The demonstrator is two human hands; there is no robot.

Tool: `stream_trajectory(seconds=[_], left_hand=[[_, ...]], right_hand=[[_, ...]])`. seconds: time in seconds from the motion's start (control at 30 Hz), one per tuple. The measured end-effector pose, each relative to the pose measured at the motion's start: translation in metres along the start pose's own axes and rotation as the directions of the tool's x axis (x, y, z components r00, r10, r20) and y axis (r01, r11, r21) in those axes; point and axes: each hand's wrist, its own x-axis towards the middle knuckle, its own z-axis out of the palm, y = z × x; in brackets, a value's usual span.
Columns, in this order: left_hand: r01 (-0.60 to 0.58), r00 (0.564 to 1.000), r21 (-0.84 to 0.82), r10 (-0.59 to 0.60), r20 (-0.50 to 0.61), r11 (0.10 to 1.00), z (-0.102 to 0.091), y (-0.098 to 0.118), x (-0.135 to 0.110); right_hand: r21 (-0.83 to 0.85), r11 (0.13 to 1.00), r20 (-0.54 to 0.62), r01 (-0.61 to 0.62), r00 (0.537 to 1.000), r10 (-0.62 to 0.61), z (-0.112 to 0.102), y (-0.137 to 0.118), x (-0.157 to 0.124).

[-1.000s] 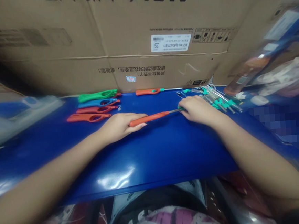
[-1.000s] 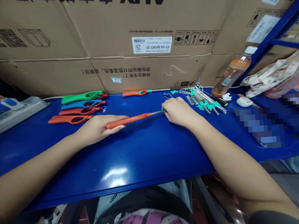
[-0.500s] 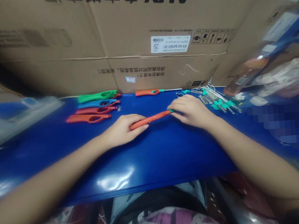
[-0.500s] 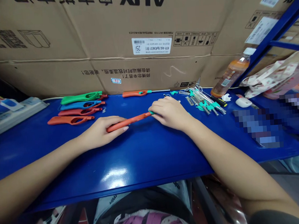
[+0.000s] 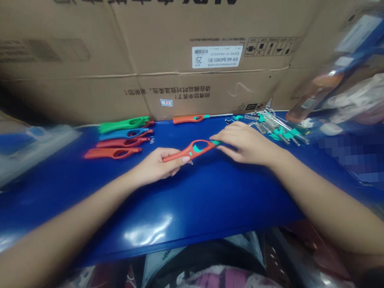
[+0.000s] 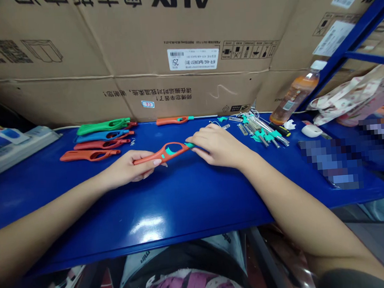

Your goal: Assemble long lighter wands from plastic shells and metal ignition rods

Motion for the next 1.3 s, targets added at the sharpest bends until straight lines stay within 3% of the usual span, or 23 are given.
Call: stream_trajectory(seconds=[0.3,0.57,0.67,0.77,0.83,0.93,1.07,1.3], left_hand=[[0.092,0.977,-0.208,-0.048,0.209,0.974,-0.003,-0.001,-0.003],[0.147,0.956,-0.251,-0.073,0.284,0.957,-0.006,-0.001,-0.005],[0.107,0.956,-0.136,-0.064,0.287,0.985,-0.006,0.000,-0.005],[-0.082,0.988,0.164,0.058,0.143,0.983,-0.001,0.001,-0.006],[-0.198,0.980,0.397,0.195,0.048,0.896,0.003,0.003,-0.006],[-0.254,0.953,0.609,0.301,0.027,0.752,0.007,0.003,-0.006],[-0.272,0.932,0.715,0.360,0.030,0.644,0.005,0.001,-0.006],[-0.296,0.858,0.766,0.511,-0.049,0.570,0.000,0.002,-0.007]], right_hand=[[0.001,0.995,0.068,0.095,0.993,-0.095,0.006,-0.006,0.000],[-0.107,0.982,-0.054,0.153,0.986,-0.160,0.000,-0.011,0.000],[-0.134,0.978,-0.077,0.162,0.982,-0.173,0.000,-0.011,-0.001],[-0.142,0.982,-0.060,0.126,0.989,-0.136,0.003,-0.008,0.000],[-0.127,0.988,-0.045,0.087,0.995,-0.093,0.005,-0.007,0.001],[-0.069,0.996,-0.035,0.047,0.998,-0.050,0.007,-0.004,0.001],[0.027,0.999,-0.048,0.026,0.999,-0.025,0.007,-0.001,0.000],[0.087,0.996,-0.078,0.029,0.997,-0.022,0.006,0.004,-0.001]])
